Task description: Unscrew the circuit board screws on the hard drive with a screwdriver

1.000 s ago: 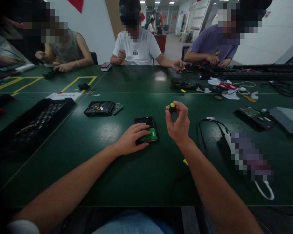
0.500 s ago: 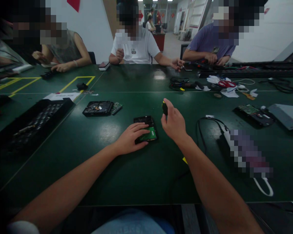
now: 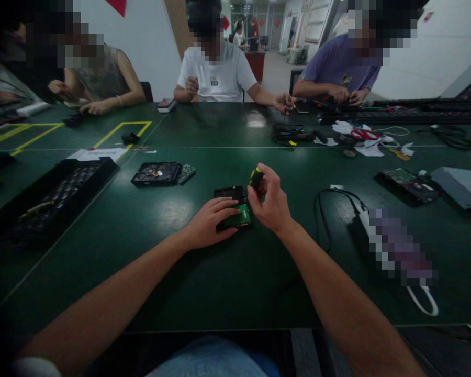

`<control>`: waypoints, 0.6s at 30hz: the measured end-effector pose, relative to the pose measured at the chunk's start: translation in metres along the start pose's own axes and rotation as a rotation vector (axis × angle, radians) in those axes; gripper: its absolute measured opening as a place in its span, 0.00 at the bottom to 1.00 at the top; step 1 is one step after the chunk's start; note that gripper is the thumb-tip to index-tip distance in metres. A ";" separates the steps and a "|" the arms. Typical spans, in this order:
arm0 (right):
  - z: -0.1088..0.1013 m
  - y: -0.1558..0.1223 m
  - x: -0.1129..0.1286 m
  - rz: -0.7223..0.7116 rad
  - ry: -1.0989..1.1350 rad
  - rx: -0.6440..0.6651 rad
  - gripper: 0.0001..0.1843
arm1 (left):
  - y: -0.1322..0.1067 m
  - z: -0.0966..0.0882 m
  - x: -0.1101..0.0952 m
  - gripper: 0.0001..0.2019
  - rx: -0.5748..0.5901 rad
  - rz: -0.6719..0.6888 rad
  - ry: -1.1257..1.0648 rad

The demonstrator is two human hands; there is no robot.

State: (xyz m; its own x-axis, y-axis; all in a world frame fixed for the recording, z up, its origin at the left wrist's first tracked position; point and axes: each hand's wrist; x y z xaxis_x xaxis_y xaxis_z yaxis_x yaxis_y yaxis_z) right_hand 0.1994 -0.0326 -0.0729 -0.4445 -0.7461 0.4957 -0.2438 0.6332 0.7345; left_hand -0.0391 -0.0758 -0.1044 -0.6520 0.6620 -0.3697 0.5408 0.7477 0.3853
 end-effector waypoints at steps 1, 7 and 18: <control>0.001 0.000 -0.001 -0.035 0.010 -0.019 0.36 | 0.000 0.000 0.000 0.23 -0.001 0.006 -0.001; 0.001 0.000 -0.003 -0.088 0.003 -0.042 0.37 | -0.001 0.000 0.001 0.23 -0.006 0.015 -0.006; 0.002 -0.001 -0.006 -0.072 0.029 -0.009 0.39 | -0.001 -0.002 0.000 0.23 -0.004 0.018 -0.006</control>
State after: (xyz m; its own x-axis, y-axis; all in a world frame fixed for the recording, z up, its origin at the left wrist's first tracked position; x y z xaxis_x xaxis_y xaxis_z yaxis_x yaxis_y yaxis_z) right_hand 0.2007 -0.0284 -0.0771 -0.4007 -0.7954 0.4548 -0.2667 0.5761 0.7727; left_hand -0.0404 -0.0762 -0.1033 -0.6389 0.6754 -0.3682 0.5502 0.7357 0.3950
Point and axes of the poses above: each hand's wrist, its own y-axis towards the middle knuckle, its own z-axis out of the palm, x = y × z, and after that the axes turned 5 degrees about -z, right-handed
